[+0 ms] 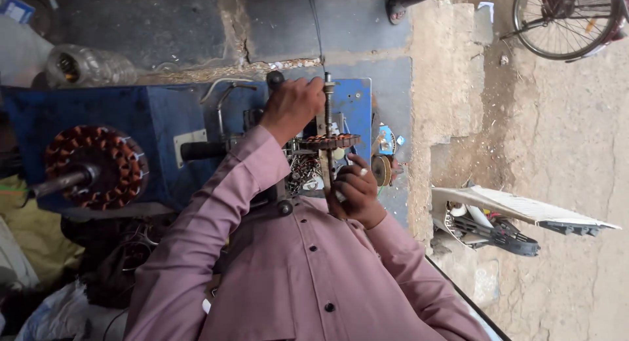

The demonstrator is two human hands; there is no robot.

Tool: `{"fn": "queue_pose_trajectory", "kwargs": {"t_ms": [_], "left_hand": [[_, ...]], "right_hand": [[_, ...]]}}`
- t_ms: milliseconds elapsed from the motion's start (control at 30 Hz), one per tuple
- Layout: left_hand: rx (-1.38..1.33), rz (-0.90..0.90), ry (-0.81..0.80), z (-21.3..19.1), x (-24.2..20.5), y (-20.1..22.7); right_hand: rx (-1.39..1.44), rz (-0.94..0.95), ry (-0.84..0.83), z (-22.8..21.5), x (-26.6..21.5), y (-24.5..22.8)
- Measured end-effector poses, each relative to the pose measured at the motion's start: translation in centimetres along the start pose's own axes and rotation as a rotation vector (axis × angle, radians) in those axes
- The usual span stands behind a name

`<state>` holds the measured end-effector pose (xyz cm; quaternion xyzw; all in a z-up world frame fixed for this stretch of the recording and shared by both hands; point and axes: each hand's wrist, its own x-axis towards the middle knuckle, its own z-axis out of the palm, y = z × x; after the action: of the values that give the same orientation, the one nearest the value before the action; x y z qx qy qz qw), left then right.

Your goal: The person winds copper wire onto a fan motor stator using a manual winding machine, handling the wire by hand and guiding it into the slots of the motor core while rotating the component.

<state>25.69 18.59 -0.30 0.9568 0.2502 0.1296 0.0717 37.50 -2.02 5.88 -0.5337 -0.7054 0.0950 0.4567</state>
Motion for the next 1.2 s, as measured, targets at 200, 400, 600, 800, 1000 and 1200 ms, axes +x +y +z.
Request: {"fn": "queue_pose_trajectory", "kwargs": {"t_ms": [200, 400, 600, 800, 1000, 1200], "left_hand": [[-0.069, -0.005, 0.059, -0.6, 0.1, 0.2], [-0.022, 0.003, 0.047, 0.1, 0.1, 0.0], [-0.049, -0.015, 0.074, 0.3, 0.1, -0.1], [-0.06, -0.011, 0.055, 0.4, 0.1, 0.0], [-0.104, -0.046, 0.103, 0.3, 0.0, 0.2], [-0.053, -0.042, 0.274, -5.1, -3.6, 1.7]], "right_hand": [[-0.1, -0.115, -0.339, 0.0, 1.6, 0.0], [-0.206, -0.089, -0.524, 0.1, 1.6, -0.4], [-0.243, -0.018, -0.622, 0.1, 3.1, -1.2], [0.093, 0.096, -0.422, -1.9, 3.8, 0.8], [0.368, 0.472, -0.259, -2.5, 4.4, 5.7], [0.711, 0.85, -0.291, -0.3, 2.3, 8.1]]}}
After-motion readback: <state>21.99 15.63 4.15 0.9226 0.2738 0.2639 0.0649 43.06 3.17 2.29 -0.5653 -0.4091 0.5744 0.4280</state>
